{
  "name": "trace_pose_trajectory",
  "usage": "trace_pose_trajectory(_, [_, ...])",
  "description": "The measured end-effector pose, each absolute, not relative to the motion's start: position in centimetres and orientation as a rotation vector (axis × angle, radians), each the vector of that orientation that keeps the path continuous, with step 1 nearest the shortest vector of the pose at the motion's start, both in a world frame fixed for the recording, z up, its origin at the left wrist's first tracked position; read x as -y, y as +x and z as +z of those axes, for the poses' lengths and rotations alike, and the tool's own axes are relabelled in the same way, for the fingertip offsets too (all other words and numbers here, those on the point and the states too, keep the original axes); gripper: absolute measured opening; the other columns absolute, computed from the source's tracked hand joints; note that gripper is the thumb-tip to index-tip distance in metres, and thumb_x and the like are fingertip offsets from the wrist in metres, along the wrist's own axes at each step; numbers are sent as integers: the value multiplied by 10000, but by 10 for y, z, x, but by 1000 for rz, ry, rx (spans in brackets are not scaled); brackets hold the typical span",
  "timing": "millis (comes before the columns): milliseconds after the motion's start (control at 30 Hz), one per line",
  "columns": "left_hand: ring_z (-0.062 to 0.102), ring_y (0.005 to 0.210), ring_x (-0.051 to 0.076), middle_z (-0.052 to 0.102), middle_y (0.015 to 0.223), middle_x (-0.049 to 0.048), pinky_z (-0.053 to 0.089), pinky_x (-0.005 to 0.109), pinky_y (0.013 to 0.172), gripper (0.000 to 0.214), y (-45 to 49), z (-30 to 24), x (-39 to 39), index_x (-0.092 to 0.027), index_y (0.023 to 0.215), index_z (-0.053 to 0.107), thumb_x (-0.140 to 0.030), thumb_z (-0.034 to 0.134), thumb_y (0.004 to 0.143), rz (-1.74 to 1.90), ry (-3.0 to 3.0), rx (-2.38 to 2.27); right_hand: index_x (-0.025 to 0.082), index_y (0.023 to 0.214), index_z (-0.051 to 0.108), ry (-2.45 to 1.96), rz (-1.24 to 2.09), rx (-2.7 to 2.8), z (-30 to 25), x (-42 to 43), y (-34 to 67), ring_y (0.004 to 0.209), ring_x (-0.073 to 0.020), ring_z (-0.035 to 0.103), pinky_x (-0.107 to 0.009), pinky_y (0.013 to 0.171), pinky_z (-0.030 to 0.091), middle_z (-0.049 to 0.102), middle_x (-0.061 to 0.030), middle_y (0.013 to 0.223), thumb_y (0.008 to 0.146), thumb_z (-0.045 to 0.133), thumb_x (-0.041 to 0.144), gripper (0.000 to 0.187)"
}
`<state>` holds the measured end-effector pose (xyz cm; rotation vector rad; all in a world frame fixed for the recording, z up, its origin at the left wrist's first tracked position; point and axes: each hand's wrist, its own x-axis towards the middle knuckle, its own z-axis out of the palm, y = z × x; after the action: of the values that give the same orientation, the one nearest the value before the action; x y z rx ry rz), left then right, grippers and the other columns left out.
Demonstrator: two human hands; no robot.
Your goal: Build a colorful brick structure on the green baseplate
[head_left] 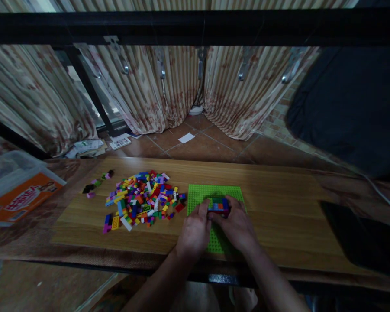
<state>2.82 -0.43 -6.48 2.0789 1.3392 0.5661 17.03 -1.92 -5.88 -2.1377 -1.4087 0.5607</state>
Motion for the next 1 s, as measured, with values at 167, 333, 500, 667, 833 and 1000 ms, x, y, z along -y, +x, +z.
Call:
trace_pose_trajectory(167, [626,1055,222,615,1217,112,499,355,928,526,30,-64,6,-190,1359,411,-92,472,846,576,2107,-1358,139,1330,449,-2130,585,1451,-57,21,168,1005,-279,626,-389,829,495,536,-166,1213,726,623,546,749])
trace_pose_trajectory(333, [635,1025,197,632,1186,111,505,325,906,535,30,-60,7,-184,1356,404,-83,484,837,646,2072,-1329,149,1294,500,-2047,521,1524,-57,23,178,1043,-278,614,-415,881,480,573,-159,1195,819,513,559,628])
trace_pose_trajectory(500, [667,885,168,684,1030,78,527,289,828,590,21,-52,3,-174,1328,446,-1,464,765,679,1984,-1278,167,1200,577,-1970,413,1416,-54,18,202,1066,-272,596,-460,938,442,619,-149,1156,905,361,478,480])
trace_pose_trajectory(667, [670,834,166,695,996,78,531,292,779,538,-4,-37,-13,-145,1272,509,-8,468,753,813,1881,-1335,178,1214,564,-1909,466,1400,-42,15,209,991,-259,619,-457,878,478,591,-144,1214,879,400,481,480])
trace_pose_trajectory(833, [657,752,161,704,916,66,520,279,700,386,-44,-30,-39,-144,1188,570,-136,529,805,1109,1623,-1430,253,1351,441,-1741,558,1806,-42,16,194,1297,-260,424,-445,1064,360,435,-86,1425,750,650,447,666])
trace_pose_trajectory(1000, [649,727,150,692,863,39,500,238,648,353,-78,-22,-52,-149,1108,615,-261,620,773,1341,1378,-1420,274,1346,464,-1780,523,2048,-58,12,184,1224,-275,483,-463,1038,372,546,-61,1315,715,686,327,670])
